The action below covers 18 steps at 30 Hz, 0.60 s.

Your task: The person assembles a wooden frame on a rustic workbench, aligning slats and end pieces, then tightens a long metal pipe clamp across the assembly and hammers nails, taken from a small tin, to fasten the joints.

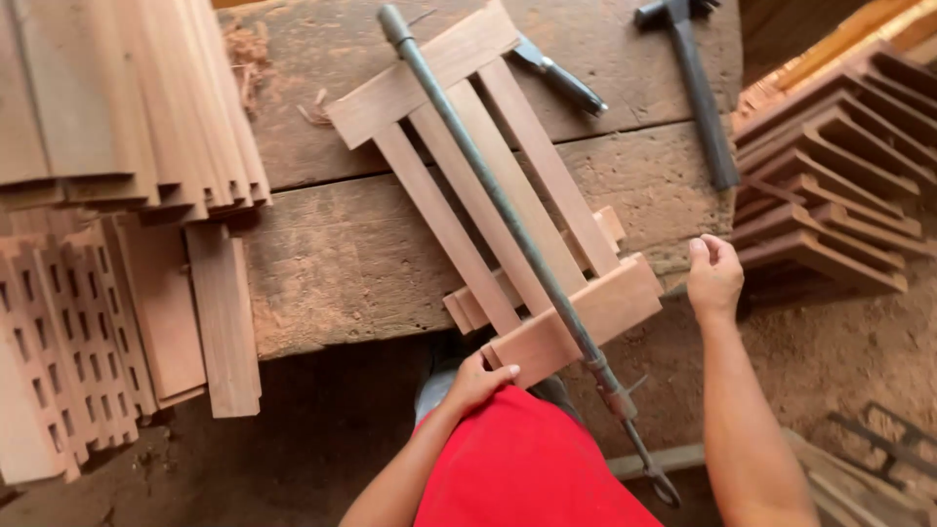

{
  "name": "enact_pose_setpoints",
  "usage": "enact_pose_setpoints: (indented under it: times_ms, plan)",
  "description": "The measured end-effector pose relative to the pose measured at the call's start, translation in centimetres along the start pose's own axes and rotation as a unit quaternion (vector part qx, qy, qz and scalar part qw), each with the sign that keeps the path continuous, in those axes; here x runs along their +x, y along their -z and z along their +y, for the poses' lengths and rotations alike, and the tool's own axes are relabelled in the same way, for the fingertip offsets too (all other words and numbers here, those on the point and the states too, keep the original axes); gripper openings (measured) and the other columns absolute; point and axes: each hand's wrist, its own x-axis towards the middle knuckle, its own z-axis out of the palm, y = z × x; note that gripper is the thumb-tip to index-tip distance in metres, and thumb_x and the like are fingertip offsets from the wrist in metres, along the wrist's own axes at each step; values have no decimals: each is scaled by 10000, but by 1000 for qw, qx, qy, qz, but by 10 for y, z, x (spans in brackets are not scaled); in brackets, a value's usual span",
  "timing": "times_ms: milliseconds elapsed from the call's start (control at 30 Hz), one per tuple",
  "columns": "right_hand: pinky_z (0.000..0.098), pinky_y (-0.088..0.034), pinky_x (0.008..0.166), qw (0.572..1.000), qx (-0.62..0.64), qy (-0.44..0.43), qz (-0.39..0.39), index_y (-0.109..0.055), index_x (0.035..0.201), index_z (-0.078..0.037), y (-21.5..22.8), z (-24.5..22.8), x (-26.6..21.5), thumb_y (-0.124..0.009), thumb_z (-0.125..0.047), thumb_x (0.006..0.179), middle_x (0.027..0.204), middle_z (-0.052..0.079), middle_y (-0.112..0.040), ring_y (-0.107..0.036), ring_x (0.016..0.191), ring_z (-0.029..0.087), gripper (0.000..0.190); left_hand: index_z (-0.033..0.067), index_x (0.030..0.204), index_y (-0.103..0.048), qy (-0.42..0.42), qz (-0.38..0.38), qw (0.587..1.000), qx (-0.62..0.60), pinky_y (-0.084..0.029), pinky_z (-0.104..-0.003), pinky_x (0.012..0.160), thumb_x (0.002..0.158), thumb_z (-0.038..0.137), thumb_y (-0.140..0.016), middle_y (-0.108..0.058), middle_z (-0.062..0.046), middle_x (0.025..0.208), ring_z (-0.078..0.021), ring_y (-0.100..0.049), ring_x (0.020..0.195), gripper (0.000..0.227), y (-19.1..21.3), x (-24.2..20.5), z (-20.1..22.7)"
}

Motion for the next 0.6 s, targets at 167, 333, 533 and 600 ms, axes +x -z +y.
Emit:
enact_pose_setpoints:
  times_ms: [167, 333, 533, 600]
  plan:
    - [456, -506, 975, 996, -54, -71, -20, -678, 1326, -59, -17, 9, -7, -824, -353, 927, 1188, 186, -703, -649, 1170, 341, 517, 98, 1242, -710, -17, -10, 997, -74, -582, -380, 864, 709, 422, -923, -761, -120, 1119, -236, -723, 1069, 659, -12, 9, -8]
    - [587, -460, 1032, 947, 68, -286, -128, -516, 1464, -60, 0, -41, -87, -700, -494, 992, 1452, 257, -498, -498, 1336, 450, 667, 97, 1236, -709, -20, -9, 995, -100, -578, -364, 846, 690, 390, -931, -763, -103, 1094, -201, -717, 1031, 658, -19, 13, -2]
    - [526, -580, 775, 927, 164, -282, -184, -499, 1426, 3, -19, 18, -102, -858, -310, 884, 1248, 273, -535, -607, 1016, 410, 721, 44, 1236, -688, -29, -2, 998, -59, -580, -386, 836, 706, 330, -916, -760, -147, 1086, -243, -729, 1033, 644, -3, -6, 14]
    - [481, -582, 731, 931, 170, -263, -187, -510, 1392, 38, -16, 24, -101, -856, -260, 886, 1146, 245, -571, -614, 926, 360, 681, 43, 1197, -707, -24, 1, 999, -47, -582, -385, 805, 703, 317, -918, -768, -143, 1041, -243, -741, 983, 603, 0, -12, 18]
